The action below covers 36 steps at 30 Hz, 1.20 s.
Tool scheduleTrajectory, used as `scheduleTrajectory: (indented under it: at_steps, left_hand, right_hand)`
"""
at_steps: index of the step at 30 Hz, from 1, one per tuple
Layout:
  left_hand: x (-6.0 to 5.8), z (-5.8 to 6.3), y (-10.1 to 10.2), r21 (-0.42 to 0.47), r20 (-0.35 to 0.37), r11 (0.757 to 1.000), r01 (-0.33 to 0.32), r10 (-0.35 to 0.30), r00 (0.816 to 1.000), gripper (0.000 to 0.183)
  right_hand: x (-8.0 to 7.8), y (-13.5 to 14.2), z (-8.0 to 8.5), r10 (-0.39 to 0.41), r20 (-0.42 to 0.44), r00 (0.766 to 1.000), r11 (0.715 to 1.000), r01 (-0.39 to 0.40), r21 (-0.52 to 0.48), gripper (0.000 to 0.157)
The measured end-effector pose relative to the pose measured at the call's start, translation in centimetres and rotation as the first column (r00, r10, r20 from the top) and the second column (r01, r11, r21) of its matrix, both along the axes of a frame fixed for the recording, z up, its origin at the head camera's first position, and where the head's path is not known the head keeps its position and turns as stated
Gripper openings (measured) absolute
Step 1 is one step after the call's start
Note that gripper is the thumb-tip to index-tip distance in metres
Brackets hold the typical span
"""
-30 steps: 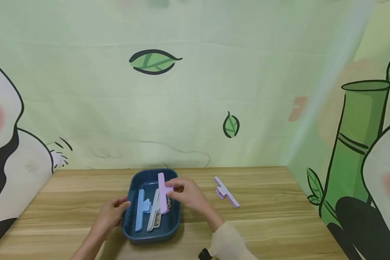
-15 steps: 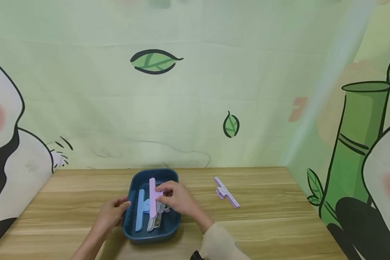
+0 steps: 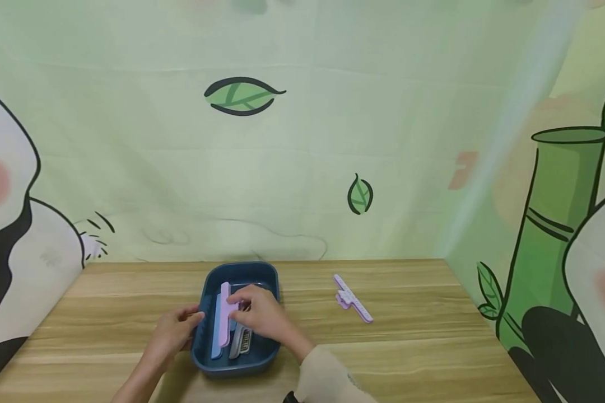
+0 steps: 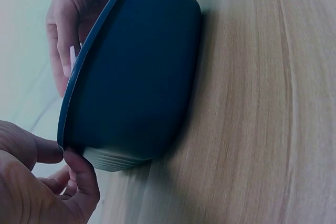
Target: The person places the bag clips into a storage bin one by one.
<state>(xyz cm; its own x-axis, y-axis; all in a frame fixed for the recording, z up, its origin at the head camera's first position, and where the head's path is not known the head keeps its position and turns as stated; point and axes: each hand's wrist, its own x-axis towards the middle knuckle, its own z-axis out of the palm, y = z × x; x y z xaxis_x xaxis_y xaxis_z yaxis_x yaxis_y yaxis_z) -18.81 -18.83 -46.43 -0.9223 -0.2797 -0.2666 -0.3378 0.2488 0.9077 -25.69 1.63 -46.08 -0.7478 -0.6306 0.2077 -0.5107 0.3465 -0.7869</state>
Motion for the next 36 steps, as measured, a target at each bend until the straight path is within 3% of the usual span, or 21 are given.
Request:
scheduleTrajectory:
  at_steps: [5,12,19,36]
  left_hand:
    - [0.0,-0.1,-0.1,0.011,-0.009,1.0,0.004,-0.004,1.0,0.041]
    - [0.2,-0.1,0.1,0.046,-0.075,0.999,0.018,-0.014,0.997,0.039]
    - [0.2,-0.1,0.1,0.045,-0.069,0.999,0.007,-0.004,0.998,0.04]
    - [0.1,-0.2,0.1,0.029,-0.032,1.0,0.005,-0.005,0.999,0.041]
  right_hand:
    - [0.2,-0.8,-0.3,-0.005,0.006,1.0,1.0,0.005,0.007,0.028]
    - [0.6,-1.4,-0.1,-0.037,-0.022,0.999,0.996,0.039,0.074,0.028]
    - [0.6,-1.0,0.2,-0.053,-0.038,0.998,0.994,0.057,0.092,0.025]
    - [1.0,1.6,1.2,-0.11,-0.044,0.993,0.99,0.105,-0.089,0.021]
